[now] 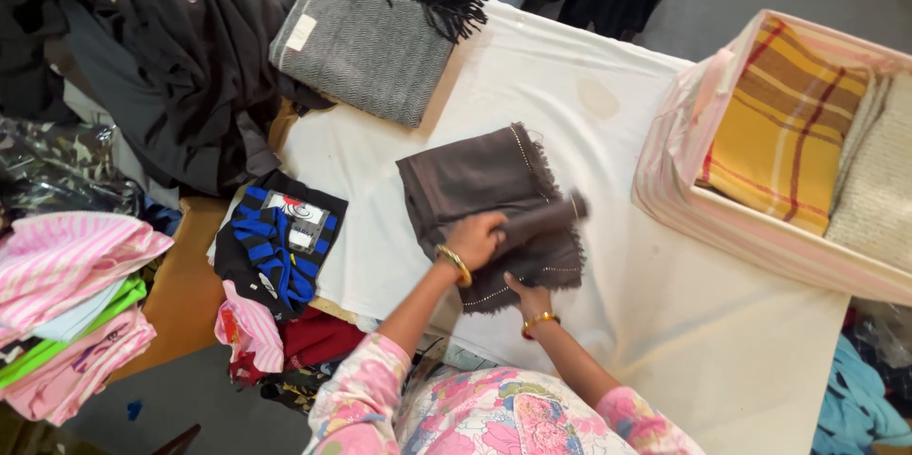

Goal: Folding various scarves and placing them into a storage box.

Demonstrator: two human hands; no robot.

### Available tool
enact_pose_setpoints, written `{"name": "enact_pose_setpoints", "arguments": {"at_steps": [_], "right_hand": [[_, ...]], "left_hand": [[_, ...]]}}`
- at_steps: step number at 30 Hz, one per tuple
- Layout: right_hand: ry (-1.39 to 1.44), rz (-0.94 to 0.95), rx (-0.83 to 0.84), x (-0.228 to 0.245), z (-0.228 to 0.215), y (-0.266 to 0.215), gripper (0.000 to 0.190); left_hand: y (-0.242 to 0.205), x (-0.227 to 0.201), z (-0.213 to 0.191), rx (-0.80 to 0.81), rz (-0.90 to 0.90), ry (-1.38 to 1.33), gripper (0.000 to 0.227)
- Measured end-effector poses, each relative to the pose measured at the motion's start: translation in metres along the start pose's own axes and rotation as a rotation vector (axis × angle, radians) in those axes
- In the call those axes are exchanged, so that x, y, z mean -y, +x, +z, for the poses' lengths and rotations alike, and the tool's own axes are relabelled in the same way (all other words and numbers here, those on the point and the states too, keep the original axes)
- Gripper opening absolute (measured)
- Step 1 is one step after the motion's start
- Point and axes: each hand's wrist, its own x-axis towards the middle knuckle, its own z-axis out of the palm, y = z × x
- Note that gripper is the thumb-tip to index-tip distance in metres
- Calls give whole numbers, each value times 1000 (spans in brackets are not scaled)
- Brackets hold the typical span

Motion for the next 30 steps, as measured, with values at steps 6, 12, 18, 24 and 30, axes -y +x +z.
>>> {"name": "enact_pose_setpoints", "arguments": {"at_steps": [6,12,18,24,30], "right_hand": [[-10,-264,-86,64,-30,-28,41],[-69,-510,-212,108,-161,-67,30],[-256,-663,-432,157,-290,-117,21],[-410,-777,-490,159,-393,-140,20],[-806,-625,-639,90,-449,-109,36]], "left_hand": [[32,-19,-103,-101,124,-48,38],[25,-10,-175,-120,215,-483,37],[-3,36,-170,-126,104,-750,35],[-25,139,-76,-160,-46,-762,36],[-61,133,21,-424,-307,-236,45]]}}
